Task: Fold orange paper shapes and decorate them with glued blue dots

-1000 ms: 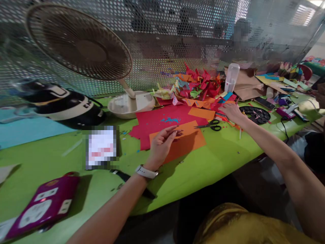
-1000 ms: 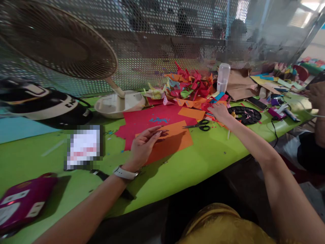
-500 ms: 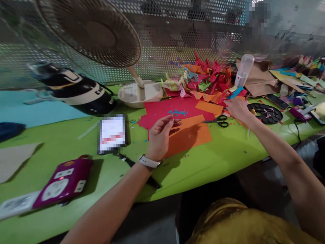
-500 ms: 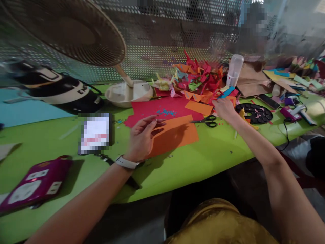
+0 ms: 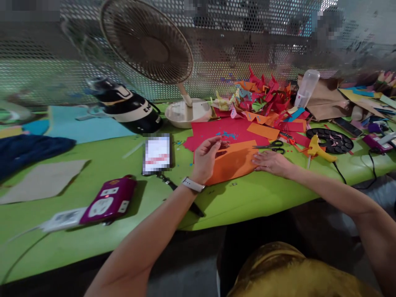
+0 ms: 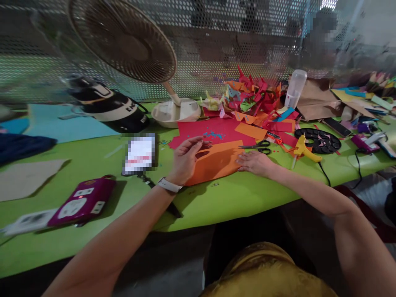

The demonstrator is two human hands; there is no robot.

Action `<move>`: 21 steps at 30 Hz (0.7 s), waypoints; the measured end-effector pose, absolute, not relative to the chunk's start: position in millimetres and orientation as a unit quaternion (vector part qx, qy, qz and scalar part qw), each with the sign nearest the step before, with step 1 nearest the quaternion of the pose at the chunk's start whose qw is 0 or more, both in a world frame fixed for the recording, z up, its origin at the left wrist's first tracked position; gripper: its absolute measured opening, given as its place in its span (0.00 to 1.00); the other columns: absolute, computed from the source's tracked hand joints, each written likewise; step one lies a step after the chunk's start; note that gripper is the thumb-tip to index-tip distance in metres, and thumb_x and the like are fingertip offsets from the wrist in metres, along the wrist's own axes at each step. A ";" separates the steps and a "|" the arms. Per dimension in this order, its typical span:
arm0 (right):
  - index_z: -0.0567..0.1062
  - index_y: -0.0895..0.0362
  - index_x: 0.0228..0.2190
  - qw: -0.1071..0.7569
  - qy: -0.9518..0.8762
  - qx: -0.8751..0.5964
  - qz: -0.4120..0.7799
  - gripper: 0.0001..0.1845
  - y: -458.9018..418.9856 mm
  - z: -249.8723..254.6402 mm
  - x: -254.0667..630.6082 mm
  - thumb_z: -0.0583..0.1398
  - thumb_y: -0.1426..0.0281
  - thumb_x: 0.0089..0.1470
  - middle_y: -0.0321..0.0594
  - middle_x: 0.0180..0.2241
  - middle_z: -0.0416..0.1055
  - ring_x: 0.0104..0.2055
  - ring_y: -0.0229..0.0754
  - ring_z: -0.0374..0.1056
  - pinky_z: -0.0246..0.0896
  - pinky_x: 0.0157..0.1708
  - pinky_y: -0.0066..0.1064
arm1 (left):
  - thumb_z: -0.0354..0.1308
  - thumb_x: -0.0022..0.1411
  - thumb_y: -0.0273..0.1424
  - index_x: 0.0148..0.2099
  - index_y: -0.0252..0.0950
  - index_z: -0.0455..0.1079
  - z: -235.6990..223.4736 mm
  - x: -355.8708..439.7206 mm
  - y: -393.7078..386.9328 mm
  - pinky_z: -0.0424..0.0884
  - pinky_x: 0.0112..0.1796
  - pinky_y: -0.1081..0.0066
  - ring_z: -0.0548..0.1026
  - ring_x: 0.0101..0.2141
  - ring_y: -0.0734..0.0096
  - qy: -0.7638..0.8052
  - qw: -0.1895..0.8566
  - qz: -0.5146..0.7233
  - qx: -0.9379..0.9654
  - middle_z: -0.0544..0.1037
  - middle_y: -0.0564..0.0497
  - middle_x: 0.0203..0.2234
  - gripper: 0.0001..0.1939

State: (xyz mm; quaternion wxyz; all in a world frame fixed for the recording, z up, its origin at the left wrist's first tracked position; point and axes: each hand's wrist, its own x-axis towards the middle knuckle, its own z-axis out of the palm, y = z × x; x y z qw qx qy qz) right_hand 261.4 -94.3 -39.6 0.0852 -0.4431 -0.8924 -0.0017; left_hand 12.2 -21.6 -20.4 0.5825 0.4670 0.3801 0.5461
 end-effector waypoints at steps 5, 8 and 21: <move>0.76 0.54 0.51 0.121 -0.894 -0.431 -0.033 0.17 -101.0 -44.5 258.0 0.54 0.65 0.66 0.41 0.52 0.76 0.57 0.44 0.70 0.63 0.59 0.41 | 0.65 0.55 0.30 0.40 0.37 0.75 -26.7 11.5 -8.2 0.72 0.34 0.73 0.79 0.34 0.71 0.398 0.590 0.545 0.444 0.81 0.51 0.32 0.09; 0.76 0.54 0.52 0.131 -0.907 -0.400 -0.027 0.18 -107.3 -41.3 261.6 0.52 0.65 0.67 0.43 0.53 0.75 0.57 0.43 0.70 0.63 0.59 0.43 | 0.63 0.57 0.26 0.38 0.35 0.74 -28.0 9.5 2.3 0.72 0.37 0.72 0.79 0.33 0.72 0.409 0.621 0.531 0.407 0.81 0.50 0.31 0.05; 0.76 0.55 0.52 0.159 -0.871 -0.461 0.054 0.24 -115.2 -42.8 266.7 0.62 0.56 0.58 0.45 0.56 0.72 0.59 0.47 0.68 0.62 0.60 0.40 | 0.57 0.61 0.21 0.38 0.33 0.74 -4.4 16.3 10.1 0.73 0.40 0.70 0.78 0.32 0.72 0.444 0.597 0.486 0.459 0.80 0.47 0.31 0.06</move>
